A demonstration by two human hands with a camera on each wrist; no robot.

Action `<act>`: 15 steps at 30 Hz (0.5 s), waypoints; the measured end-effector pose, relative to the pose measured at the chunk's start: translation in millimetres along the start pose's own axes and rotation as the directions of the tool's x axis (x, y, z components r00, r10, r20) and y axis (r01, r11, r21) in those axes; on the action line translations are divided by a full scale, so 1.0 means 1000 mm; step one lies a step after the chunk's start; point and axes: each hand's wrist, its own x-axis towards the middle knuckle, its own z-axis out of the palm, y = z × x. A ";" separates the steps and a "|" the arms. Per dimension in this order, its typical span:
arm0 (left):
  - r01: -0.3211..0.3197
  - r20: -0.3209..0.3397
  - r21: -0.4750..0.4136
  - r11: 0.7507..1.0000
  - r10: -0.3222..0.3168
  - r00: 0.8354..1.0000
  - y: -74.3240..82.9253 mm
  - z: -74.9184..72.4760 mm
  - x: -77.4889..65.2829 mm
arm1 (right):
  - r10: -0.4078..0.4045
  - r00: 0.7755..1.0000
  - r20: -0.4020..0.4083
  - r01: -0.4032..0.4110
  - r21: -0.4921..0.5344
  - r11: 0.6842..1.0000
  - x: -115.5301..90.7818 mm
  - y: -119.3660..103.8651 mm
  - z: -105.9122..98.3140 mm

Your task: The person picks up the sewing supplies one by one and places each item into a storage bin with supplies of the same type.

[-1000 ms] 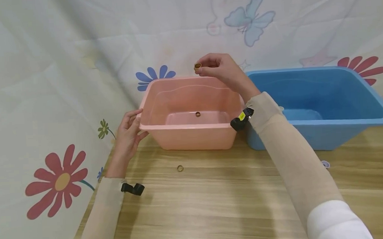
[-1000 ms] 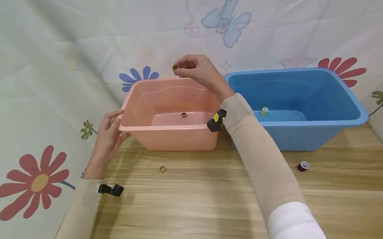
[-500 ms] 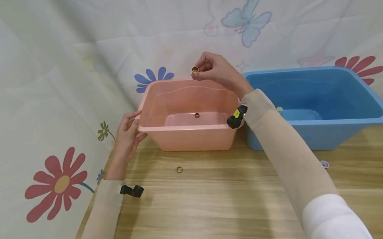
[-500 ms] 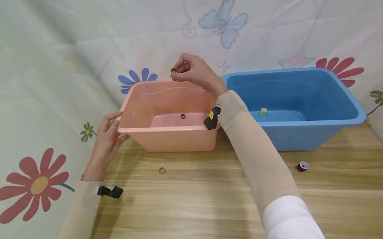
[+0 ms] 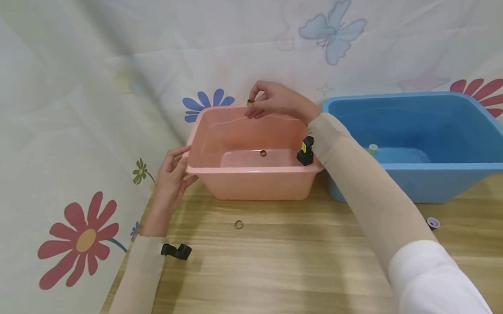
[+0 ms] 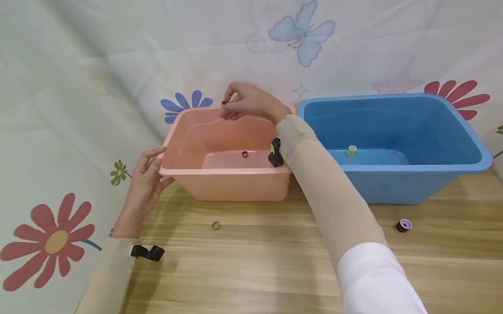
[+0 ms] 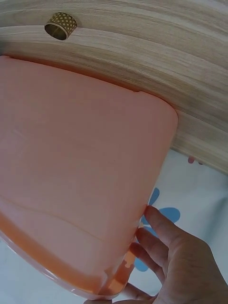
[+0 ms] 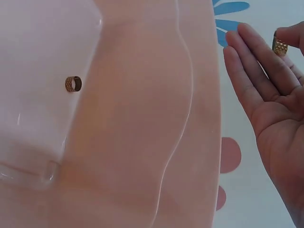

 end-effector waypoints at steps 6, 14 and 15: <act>-0.003 -0.004 0.011 1.000 0.003 1.000 0.001 0.000 0.000 | 0.007 0.998 0.070 0.003 -0.139 0.990 0.011 0.000 0.007; -0.009 -0.006 0.007 1.000 0.009 1.000 0.000 0.001 -0.001 | -0.015 0.992 0.128 0.047 -0.249 0.967 0.019 0.002 0.014; -0.009 -0.005 0.002 1.000 0.009 1.000 0.000 0.001 -0.001 | -0.011 0.991 0.135 0.045 -0.256 0.966 0.019 0.002 0.015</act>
